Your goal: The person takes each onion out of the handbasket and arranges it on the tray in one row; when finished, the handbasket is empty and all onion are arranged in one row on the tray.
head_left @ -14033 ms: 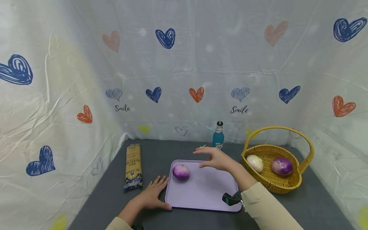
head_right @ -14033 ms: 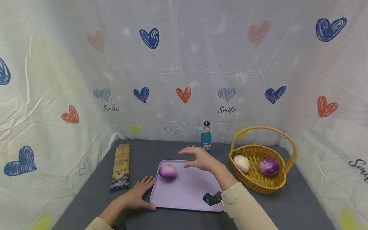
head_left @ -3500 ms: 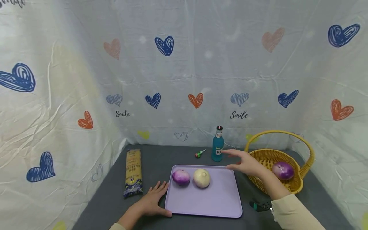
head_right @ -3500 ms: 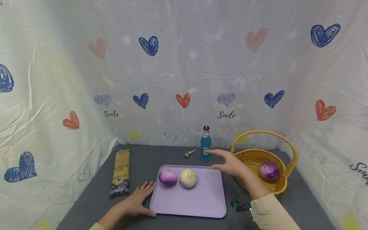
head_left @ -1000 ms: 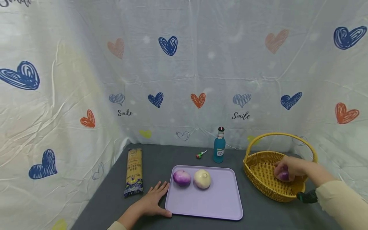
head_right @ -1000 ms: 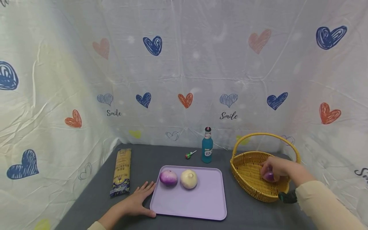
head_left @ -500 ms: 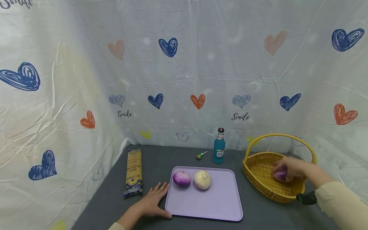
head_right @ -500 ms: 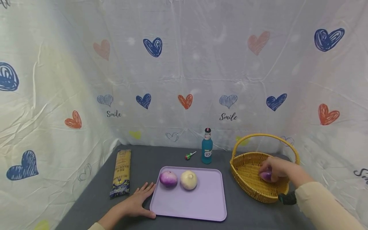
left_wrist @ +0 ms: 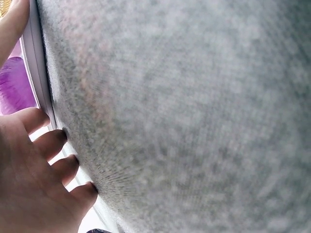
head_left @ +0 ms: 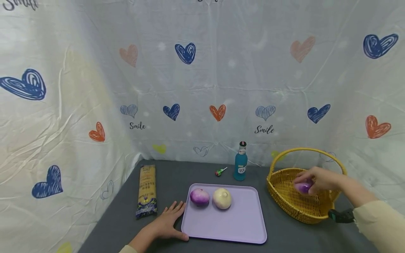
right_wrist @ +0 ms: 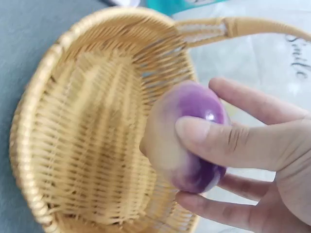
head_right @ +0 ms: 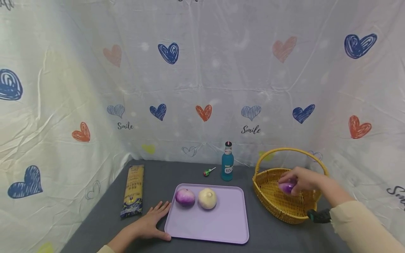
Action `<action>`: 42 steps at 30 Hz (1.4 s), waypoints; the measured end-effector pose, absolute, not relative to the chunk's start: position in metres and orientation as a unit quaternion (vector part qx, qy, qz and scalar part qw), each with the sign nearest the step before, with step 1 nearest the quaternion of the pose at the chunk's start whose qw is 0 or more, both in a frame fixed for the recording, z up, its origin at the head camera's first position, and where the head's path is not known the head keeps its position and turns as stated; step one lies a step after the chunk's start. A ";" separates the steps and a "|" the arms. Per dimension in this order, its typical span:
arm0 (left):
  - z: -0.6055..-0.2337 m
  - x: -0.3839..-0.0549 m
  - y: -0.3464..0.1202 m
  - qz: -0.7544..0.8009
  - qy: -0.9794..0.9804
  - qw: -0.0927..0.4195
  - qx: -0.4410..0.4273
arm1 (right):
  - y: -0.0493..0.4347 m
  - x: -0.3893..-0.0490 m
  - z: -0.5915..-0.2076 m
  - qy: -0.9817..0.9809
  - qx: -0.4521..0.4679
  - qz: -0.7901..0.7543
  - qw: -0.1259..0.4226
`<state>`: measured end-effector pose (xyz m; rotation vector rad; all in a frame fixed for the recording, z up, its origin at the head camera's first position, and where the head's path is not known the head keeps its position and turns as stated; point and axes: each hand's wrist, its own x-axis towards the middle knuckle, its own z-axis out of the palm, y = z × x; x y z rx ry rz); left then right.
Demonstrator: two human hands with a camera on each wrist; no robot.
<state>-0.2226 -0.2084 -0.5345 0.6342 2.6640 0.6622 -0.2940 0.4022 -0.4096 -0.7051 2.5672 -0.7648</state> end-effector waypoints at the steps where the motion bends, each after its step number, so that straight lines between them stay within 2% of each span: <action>1: -0.534 -0.222 -0.208 0.232 0.933 0.162 0.220 | 0.402 -0.293 -0.408 0.908 -0.253 -0.278 0.183; 11: -0.533 -0.222 -0.207 0.243 0.930 0.165 0.222 | 0.390 -0.286 -0.395 0.906 -0.275 -0.284 0.154; 23: -0.536 -0.222 -0.208 0.242 0.930 0.166 0.222 | 0.364 -0.271 -0.399 0.899 -0.336 -0.275 0.056; 33: -0.539 -0.224 -0.208 0.234 0.933 0.163 0.220 | 0.342 -0.265 -0.408 0.897 -0.322 -0.297 0.056; 42: -0.539 -0.224 -0.209 0.228 0.935 0.161 0.221 | 0.314 -0.264 -0.423 0.874 -0.349 -0.333 0.059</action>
